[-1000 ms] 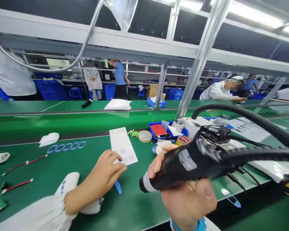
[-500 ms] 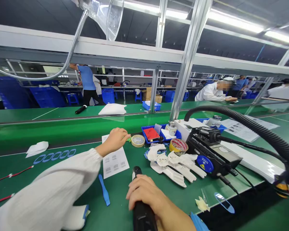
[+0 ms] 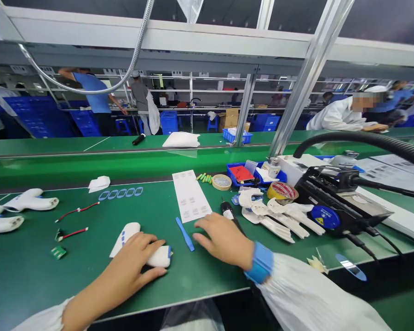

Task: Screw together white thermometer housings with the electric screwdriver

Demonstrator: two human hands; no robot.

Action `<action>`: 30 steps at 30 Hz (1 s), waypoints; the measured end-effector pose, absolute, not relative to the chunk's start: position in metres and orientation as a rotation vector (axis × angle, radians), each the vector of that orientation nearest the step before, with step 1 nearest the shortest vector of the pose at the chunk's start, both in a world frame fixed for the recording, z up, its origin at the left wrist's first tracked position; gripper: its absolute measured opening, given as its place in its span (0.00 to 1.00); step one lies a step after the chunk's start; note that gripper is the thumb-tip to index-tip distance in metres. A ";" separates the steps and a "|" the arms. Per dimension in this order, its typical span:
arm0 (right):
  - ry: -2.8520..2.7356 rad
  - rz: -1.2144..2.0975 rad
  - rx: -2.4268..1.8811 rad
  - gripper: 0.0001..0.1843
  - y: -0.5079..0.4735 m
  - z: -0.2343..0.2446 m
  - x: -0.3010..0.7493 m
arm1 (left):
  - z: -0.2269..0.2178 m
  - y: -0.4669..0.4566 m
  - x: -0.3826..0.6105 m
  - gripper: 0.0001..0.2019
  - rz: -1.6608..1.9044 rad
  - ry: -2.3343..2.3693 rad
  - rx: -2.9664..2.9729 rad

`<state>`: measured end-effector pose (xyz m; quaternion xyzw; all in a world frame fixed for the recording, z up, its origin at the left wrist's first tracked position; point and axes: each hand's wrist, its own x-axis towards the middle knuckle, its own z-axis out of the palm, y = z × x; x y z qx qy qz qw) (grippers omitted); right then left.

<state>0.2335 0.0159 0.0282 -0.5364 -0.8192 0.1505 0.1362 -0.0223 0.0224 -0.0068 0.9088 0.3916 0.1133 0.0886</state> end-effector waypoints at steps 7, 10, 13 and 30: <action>-2.138 0.838 -1.610 0.05 0.059 0.005 0.191 | -0.017 0.020 -0.024 0.17 0.683 1.005 2.812; -1.960 1.106 -1.491 0.02 0.052 0.004 0.197 | -0.018 0.018 -0.027 0.16 0.740 1.047 2.744; -1.765 1.285 -1.388 0.12 0.036 0.007 0.194 | -0.015 0.019 -0.026 0.16 0.765 1.030 2.697; -0.901 2.166 -0.588 0.24 -0.016 0.009 0.145 | -0.024 0.015 -0.030 0.25 1.139 0.860 2.905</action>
